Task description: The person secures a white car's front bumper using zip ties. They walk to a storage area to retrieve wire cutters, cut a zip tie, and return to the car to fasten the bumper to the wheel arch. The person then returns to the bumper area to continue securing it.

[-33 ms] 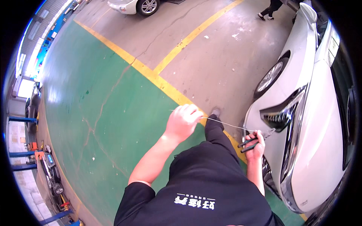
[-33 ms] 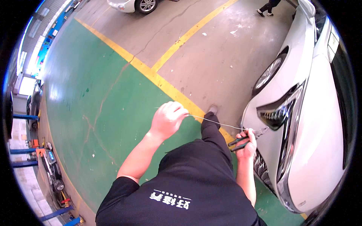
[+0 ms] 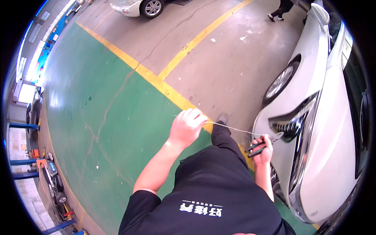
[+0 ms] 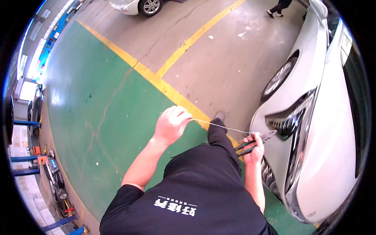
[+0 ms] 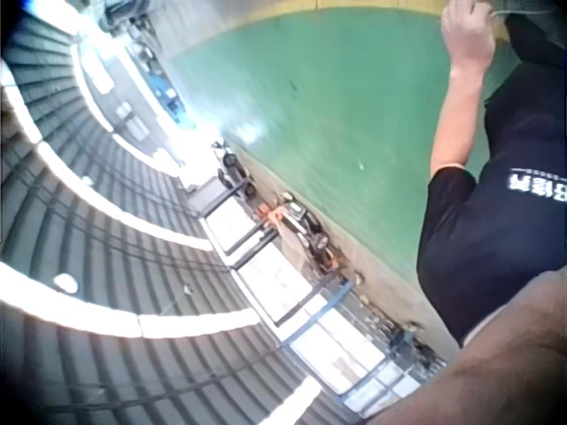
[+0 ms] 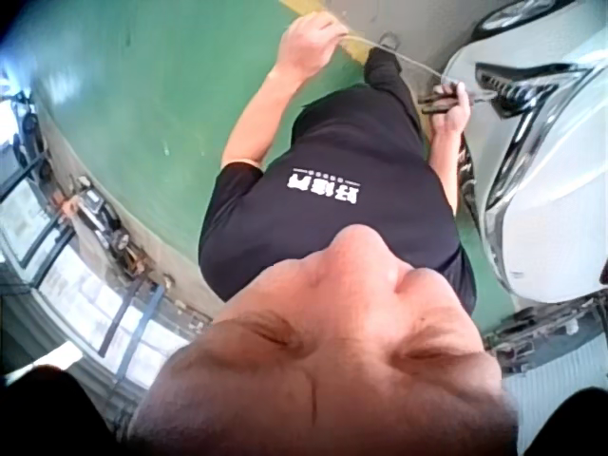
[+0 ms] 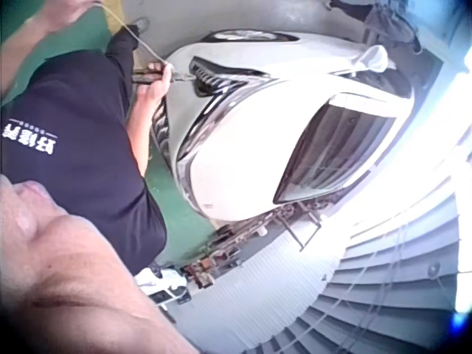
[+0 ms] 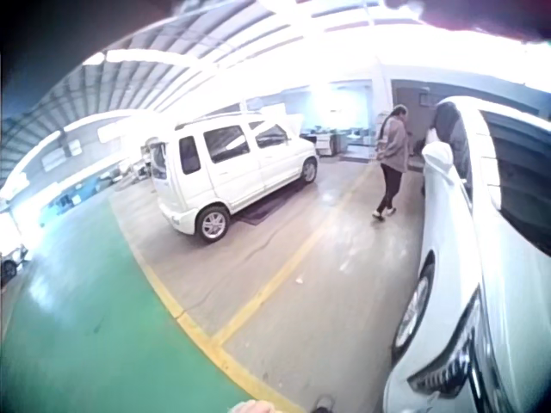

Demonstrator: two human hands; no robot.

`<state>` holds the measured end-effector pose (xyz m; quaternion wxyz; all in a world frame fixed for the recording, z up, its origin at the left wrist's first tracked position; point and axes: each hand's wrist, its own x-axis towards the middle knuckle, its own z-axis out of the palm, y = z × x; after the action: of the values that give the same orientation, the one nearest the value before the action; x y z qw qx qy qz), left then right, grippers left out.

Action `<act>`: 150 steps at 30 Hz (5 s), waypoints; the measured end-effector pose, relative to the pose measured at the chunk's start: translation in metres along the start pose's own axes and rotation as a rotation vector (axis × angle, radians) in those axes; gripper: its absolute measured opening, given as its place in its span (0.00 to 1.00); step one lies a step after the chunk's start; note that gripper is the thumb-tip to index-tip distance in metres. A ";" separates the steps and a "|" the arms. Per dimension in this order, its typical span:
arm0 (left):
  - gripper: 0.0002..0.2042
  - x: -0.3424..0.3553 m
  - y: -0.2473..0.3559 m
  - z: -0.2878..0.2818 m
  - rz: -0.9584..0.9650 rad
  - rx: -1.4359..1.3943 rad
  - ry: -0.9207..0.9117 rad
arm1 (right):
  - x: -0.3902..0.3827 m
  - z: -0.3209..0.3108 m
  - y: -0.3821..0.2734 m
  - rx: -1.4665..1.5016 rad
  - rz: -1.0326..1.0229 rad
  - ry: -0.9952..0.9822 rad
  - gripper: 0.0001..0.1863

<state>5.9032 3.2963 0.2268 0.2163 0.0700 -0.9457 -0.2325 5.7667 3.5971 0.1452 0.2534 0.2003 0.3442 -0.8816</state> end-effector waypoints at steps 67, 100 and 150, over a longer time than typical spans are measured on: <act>0.04 2.209 -0.786 0.558 0.088 -0.399 -0.180 | 1.928 1.150 -0.652 -0.519 -0.684 0.329 0.03; 0.08 3.179 -1.107 0.854 -0.094 -0.462 -0.068 | 2.884 1.608 -0.999 -0.131 -0.510 0.044 0.02; 0.07 4.619 -1.866 0.970 -0.164 -0.367 -0.220 | 4.230 2.585 -1.183 -0.260 -0.260 -0.244 0.03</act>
<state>1.3928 0.9712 0.3147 0.1014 0.0803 -0.8966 -0.4235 1.2656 1.2100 0.2761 0.2012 0.0116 0.4448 -0.8726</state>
